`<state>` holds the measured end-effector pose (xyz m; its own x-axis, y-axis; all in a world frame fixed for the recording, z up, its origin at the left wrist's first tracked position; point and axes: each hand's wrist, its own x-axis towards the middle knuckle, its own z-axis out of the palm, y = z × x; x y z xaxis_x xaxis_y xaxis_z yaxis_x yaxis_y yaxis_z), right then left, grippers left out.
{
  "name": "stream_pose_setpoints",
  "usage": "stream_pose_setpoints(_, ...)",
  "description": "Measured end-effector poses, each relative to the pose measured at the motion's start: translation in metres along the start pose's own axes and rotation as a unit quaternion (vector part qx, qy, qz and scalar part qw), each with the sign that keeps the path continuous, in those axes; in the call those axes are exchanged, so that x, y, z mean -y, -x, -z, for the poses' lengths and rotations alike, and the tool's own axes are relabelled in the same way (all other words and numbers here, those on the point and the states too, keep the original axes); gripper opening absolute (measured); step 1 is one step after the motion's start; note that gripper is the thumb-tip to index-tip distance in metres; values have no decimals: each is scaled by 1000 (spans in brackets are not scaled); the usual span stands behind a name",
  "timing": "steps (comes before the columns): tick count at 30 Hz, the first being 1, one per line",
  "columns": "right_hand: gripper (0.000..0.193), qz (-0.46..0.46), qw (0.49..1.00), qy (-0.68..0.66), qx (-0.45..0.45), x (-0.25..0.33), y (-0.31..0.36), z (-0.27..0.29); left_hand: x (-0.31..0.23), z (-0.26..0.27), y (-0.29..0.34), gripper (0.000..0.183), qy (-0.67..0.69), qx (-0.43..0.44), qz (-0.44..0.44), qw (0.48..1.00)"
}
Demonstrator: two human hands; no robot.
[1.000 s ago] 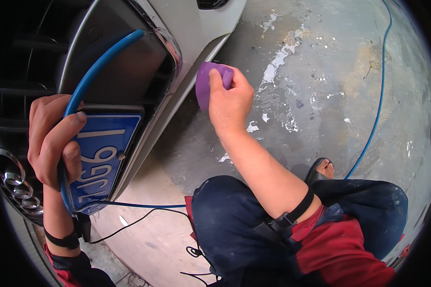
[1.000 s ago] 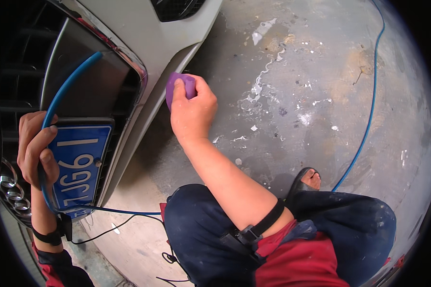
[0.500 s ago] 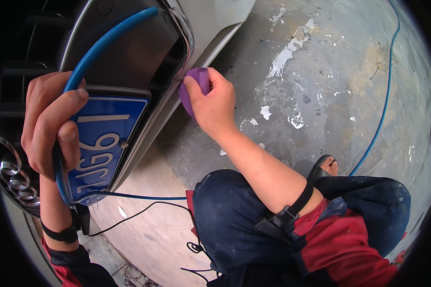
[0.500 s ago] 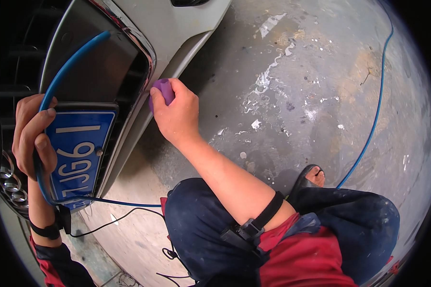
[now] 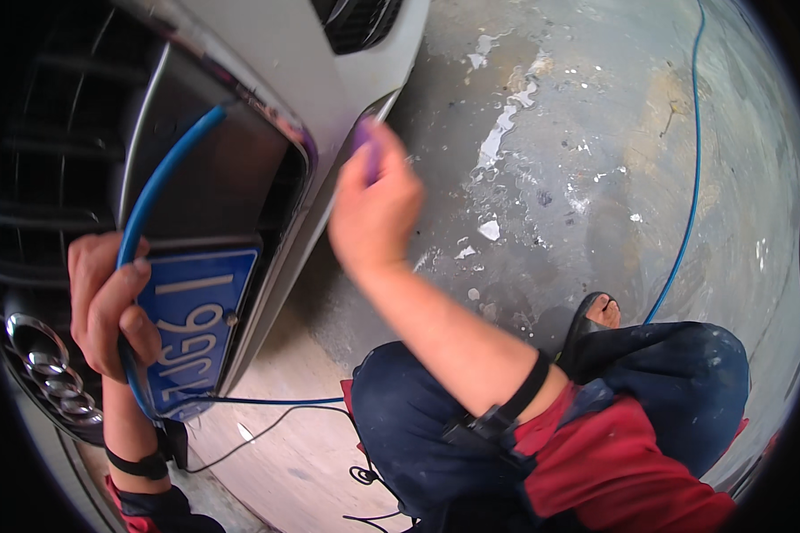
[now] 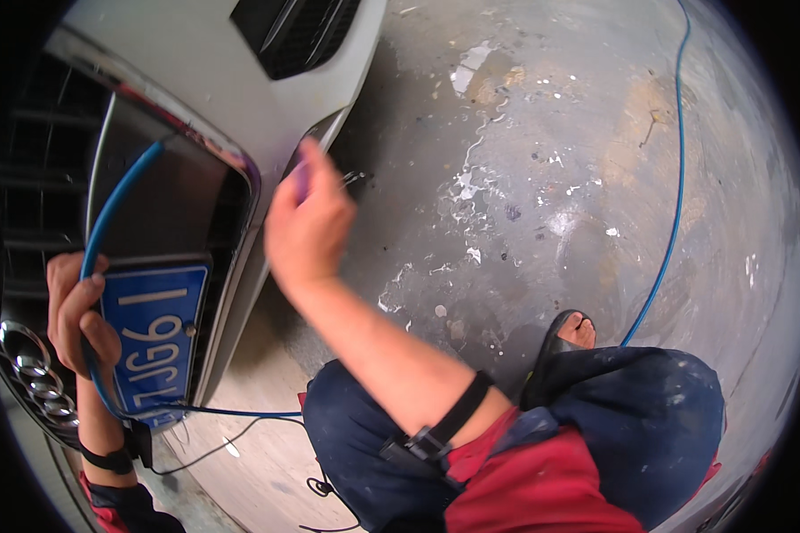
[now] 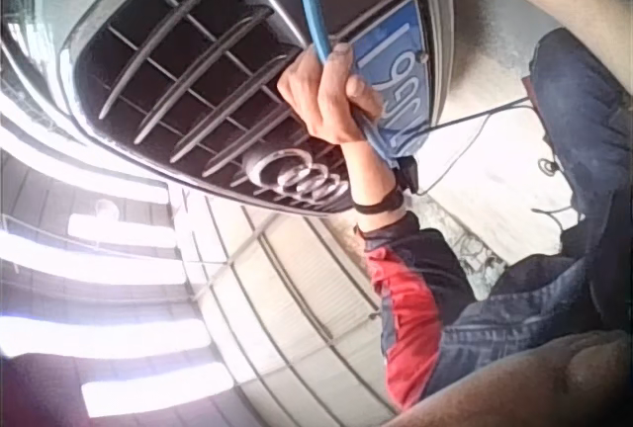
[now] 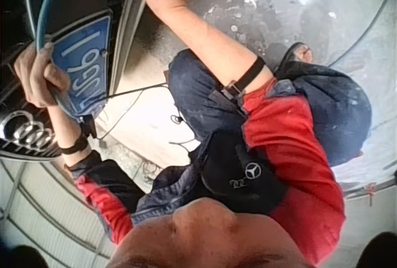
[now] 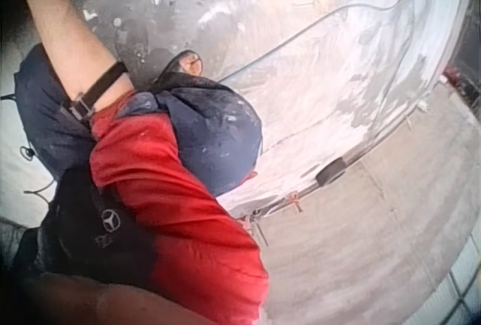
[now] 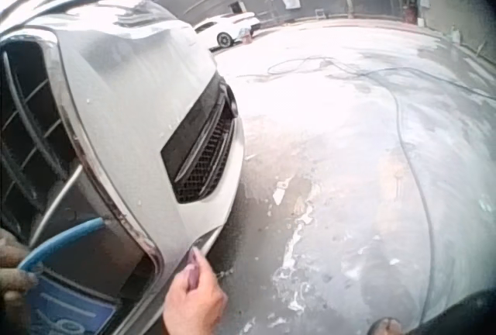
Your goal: Sanding the front bumper of a white car while using a water hose for wet-sanding.
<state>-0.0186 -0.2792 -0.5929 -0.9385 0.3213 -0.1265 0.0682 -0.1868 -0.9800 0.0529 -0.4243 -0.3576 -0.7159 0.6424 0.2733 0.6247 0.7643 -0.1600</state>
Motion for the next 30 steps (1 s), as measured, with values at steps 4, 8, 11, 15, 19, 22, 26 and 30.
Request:
stream_pose_setpoints(4, 58, 36, 997, -30, 53, 8, 60, -21, 2, -5, -3, 34, 3, 1, -16, 1000)
stream_pose_setpoints(8, 57, 26, 998, -28, 53, 26, 12, -31, 2, 2, -2, 34, -7, 7, -9, 1000)
stream_pose_setpoints(11, 60, 9, 997, -12, 73, 29, 1, -26, 3, -3, 3, 35, -17, -1, -11, 1000)
stream_pose_setpoints(15, 69, 32, 992, 4, 124, 17, 37, -26, -1, -2, 3, 35, -20, 19, -18, 999)
stream_pose_setpoints(19, 59, 38, 997, -20, 63, 26, -21, -26, 2, -2, 0, 32, -23, 23, -25, 999)
stream_pose_setpoints(22, 58, 52, 997, -13, 64, 29, -14, -28, 6, 2, 5, 33, -39, 33, -23, 998)
stream_pose_setpoints(26, 63, 41, 993, -3, 111, 22, 38, -26, 5, -2, 2, 33, -27, 41, -24, 999)
stream_pose_setpoints(30, 57, 54, 996, -19, 67, 24, -27, -21, 1, -2, -4, 31, -32, 24, -29, 999)
